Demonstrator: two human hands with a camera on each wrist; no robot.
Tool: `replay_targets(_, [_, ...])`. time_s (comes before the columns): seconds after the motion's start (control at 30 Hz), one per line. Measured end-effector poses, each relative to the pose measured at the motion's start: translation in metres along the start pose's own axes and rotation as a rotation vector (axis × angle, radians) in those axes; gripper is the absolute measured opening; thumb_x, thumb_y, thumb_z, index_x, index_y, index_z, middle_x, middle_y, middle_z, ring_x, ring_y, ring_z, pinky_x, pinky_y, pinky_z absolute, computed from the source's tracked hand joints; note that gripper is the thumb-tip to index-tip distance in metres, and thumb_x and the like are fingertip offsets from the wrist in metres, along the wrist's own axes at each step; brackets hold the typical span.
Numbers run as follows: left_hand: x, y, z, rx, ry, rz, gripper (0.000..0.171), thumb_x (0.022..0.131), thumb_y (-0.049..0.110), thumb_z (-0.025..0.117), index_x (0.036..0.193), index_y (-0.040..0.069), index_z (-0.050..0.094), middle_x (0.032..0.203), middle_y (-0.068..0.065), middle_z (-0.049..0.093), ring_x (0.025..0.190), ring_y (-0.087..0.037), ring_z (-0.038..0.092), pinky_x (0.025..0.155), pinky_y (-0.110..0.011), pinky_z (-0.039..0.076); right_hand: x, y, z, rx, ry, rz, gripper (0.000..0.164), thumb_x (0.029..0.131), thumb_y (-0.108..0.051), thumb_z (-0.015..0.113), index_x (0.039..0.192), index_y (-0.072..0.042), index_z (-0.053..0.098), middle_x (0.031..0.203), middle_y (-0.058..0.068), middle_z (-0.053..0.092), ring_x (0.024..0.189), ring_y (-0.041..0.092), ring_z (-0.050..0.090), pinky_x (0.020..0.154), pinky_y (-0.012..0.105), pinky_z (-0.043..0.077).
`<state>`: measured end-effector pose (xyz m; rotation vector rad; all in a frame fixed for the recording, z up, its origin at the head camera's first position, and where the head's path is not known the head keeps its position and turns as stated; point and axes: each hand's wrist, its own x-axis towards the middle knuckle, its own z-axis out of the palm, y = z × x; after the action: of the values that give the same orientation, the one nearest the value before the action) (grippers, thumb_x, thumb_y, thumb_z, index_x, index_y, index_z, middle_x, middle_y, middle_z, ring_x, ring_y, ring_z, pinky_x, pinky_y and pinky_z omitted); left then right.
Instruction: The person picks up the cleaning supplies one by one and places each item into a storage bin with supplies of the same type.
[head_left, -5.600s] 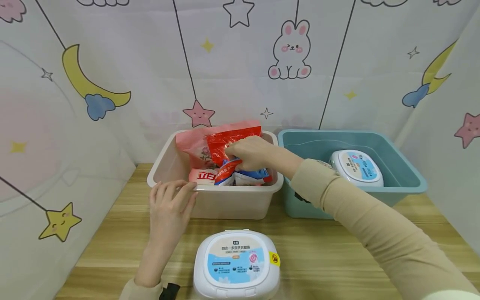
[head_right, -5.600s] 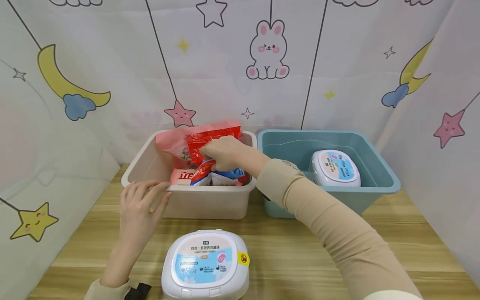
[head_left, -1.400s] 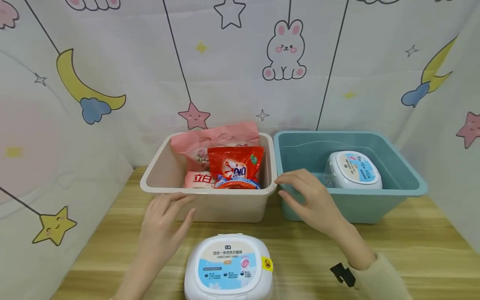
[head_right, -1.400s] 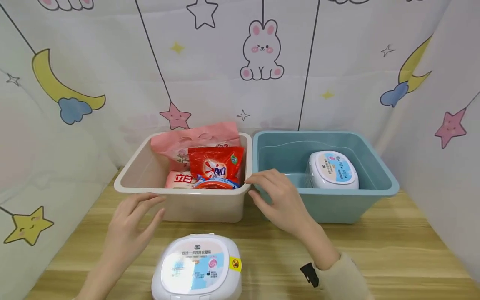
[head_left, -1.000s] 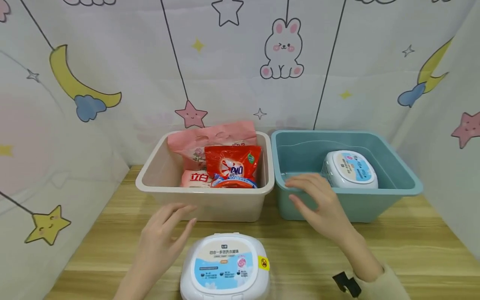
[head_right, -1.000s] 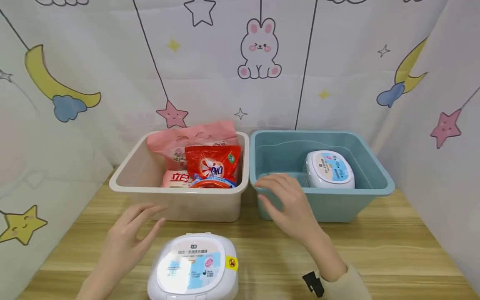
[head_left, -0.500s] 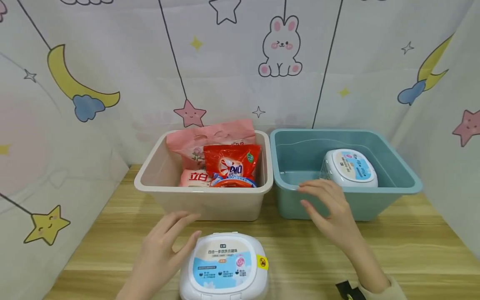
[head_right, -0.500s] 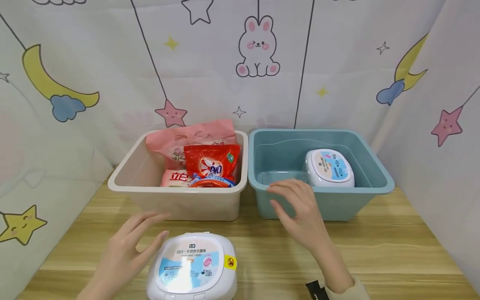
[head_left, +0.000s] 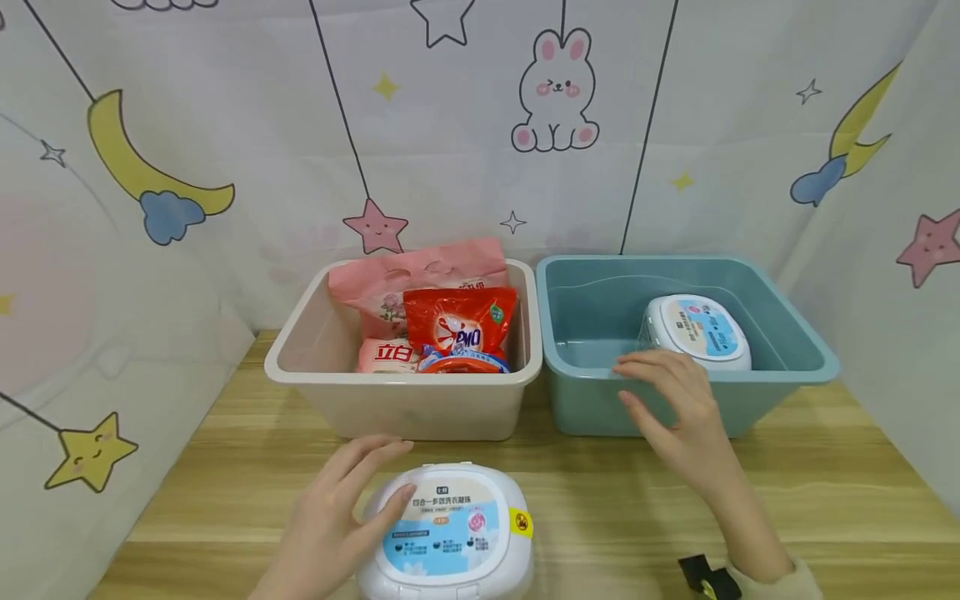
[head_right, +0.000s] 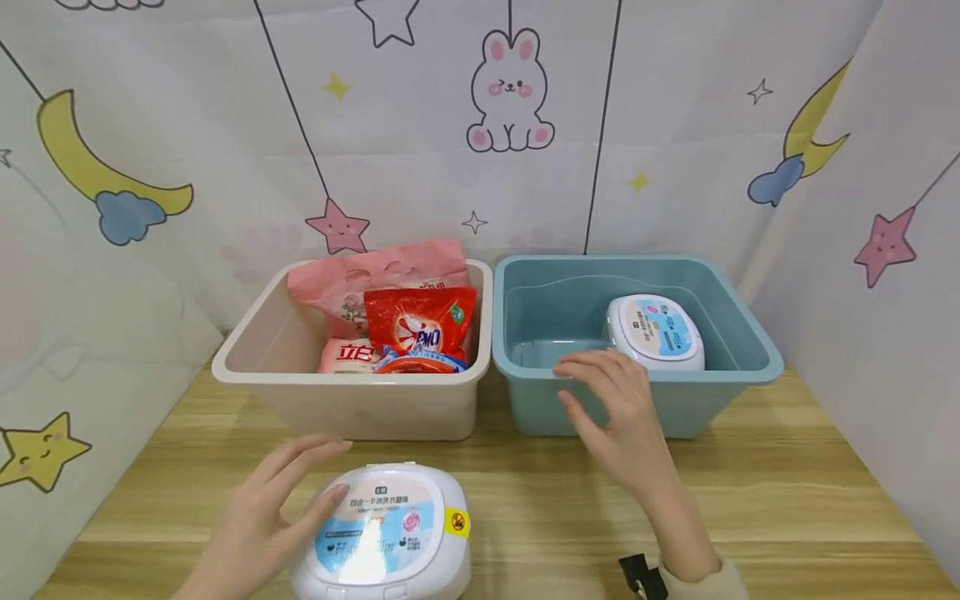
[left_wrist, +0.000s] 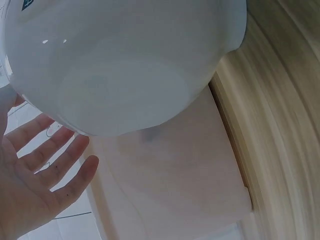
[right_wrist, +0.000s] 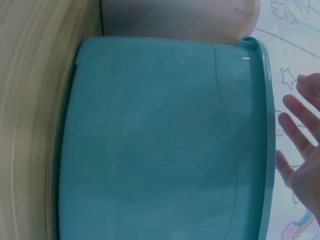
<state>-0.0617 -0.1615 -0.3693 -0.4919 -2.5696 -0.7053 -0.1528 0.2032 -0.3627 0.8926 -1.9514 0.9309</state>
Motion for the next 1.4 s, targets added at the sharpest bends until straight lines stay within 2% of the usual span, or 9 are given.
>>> replay_targets(0.2, [-0.001, 0.001, 0.002, -0.008, -0.039, 0.033, 0.055, 0.077, 0.030, 0.080, 0.126, 0.037, 0.057, 0.128, 0.015, 0.056, 0.116, -0.007, 0.054, 0.089, -0.042, 0.053, -0.003, 0.008, -0.008, -0.014, 0.009, 0.027, 0.037, 0.095, -0.034, 0.059, 0.107, 0.000, 0.068, 0.107, 0.014, 0.067, 0.113, 0.015, 0.054, 0.101, 0.025, 0.030])
replay_targets(0.43, [-0.003, 0.005, 0.001, 0.035, -0.169, -0.061, 0.051, 0.081, 0.047, 0.073, 0.129, 0.040, 0.054, 0.130, 0.019, 0.054, 0.116, -0.006, 0.053, 0.092, -0.045, 0.053, -0.004, 0.018, -0.012, -0.017, 0.037, 0.032, 0.041, 0.095, -0.036, 0.059, 0.107, 0.002, 0.068, 0.105, 0.018, 0.067, 0.114, 0.015, 0.055, 0.104, 0.026, 0.031])
replay_targets(0.57, [-0.006, 0.005, -0.001, 0.009, -0.219, -0.090, 0.055, 0.080, 0.052, 0.071, 0.131, 0.042, 0.052, 0.132, 0.018, 0.053, 0.118, -0.009, 0.053, 0.093, -0.049, 0.052, -0.006, 0.022, -0.015, -0.024, 0.037, 0.046, 0.038, 0.094, -0.034, 0.061, 0.107, 0.001, 0.068, 0.105, 0.018, 0.067, 0.115, 0.012, 0.054, 0.105, 0.025, 0.031])
replay_targets(0.7, [-0.007, 0.006, -0.005, -0.036, -0.304, -0.124, 0.060, 0.077, 0.064, 0.067, 0.132, 0.045, 0.049, 0.136, 0.019, 0.050, 0.121, -0.011, 0.051, 0.095, -0.055, 0.049, -0.008, 0.025, -0.019, -0.041, 0.046, 0.064, 0.032, 0.091, -0.027, 0.065, 0.107, 0.001, 0.069, 0.105, 0.017, 0.067, 0.116, 0.009, 0.054, 0.105, 0.025, 0.031])
replay_targets(0.93, [-0.011, 0.007, -0.006, -0.020, -0.347, -0.035, 0.071, 0.071, 0.072, 0.066, 0.135, 0.050, 0.043, 0.143, 0.016, 0.045, 0.124, -0.015, 0.049, 0.093, -0.057, 0.047, -0.012, 0.029, -0.028, -0.088, 0.065, 0.102, 0.034, 0.091, -0.031, 0.065, 0.107, -0.002, 0.070, 0.107, 0.017, 0.067, 0.118, 0.001, 0.050, 0.102, 0.024, 0.029])
replay_targets(1.03, [-0.012, 0.007, -0.007, -0.051, -0.394, -0.040, 0.073, 0.071, 0.074, 0.064, 0.136, 0.052, 0.040, 0.146, 0.013, 0.043, 0.125, -0.019, 0.048, 0.092, -0.062, 0.046, -0.014, 0.031, -0.033, -0.115, 0.071, 0.132, 0.033, 0.090, -0.031, 0.066, 0.107, -0.003, 0.070, 0.107, 0.017, 0.067, 0.118, -0.002, 0.048, 0.098, 0.024, 0.027])
replay_targets(1.17, [-0.012, 0.006, -0.008, -0.069, -0.420, -0.032, 0.076, 0.069, 0.074, 0.065, 0.137, 0.053, 0.039, 0.147, 0.013, 0.041, 0.126, -0.021, 0.047, 0.091, -0.063, 0.045, -0.015, 0.033, -0.041, -0.144, 0.074, 0.163, 0.027, 0.084, -0.017, 0.072, 0.107, -0.004, 0.070, 0.108, 0.017, 0.067, 0.117, -0.002, 0.047, 0.096, 0.026, 0.026])
replay_targets(1.3, [-0.012, 0.006, -0.009, -0.084, -0.446, -0.030, 0.080, 0.067, 0.076, 0.065, 0.138, 0.053, 0.037, 0.149, 0.014, 0.037, 0.127, -0.023, 0.044, 0.090, -0.065, 0.045, -0.015, 0.035, -0.049, -0.172, 0.082, 0.194, 0.033, 0.074, -0.001, 0.074, 0.107, -0.004, 0.071, 0.107, 0.017, 0.067, 0.116, -0.004, 0.045, 0.095, 0.024, 0.025])
replay_targets(1.4, [-0.012, 0.006, -0.010, -0.090, -0.471, -0.032, 0.085, 0.064, 0.079, 0.065, 0.139, 0.053, 0.035, 0.151, 0.015, 0.033, 0.130, -0.024, 0.042, 0.090, -0.066, 0.045, -0.017, 0.038, -0.054, -0.186, 0.090, 0.206, 0.035, 0.071, 0.002, 0.075, 0.106, -0.003, 0.071, 0.106, 0.018, 0.067, 0.115, -0.006, 0.045, 0.096, 0.022, 0.025])
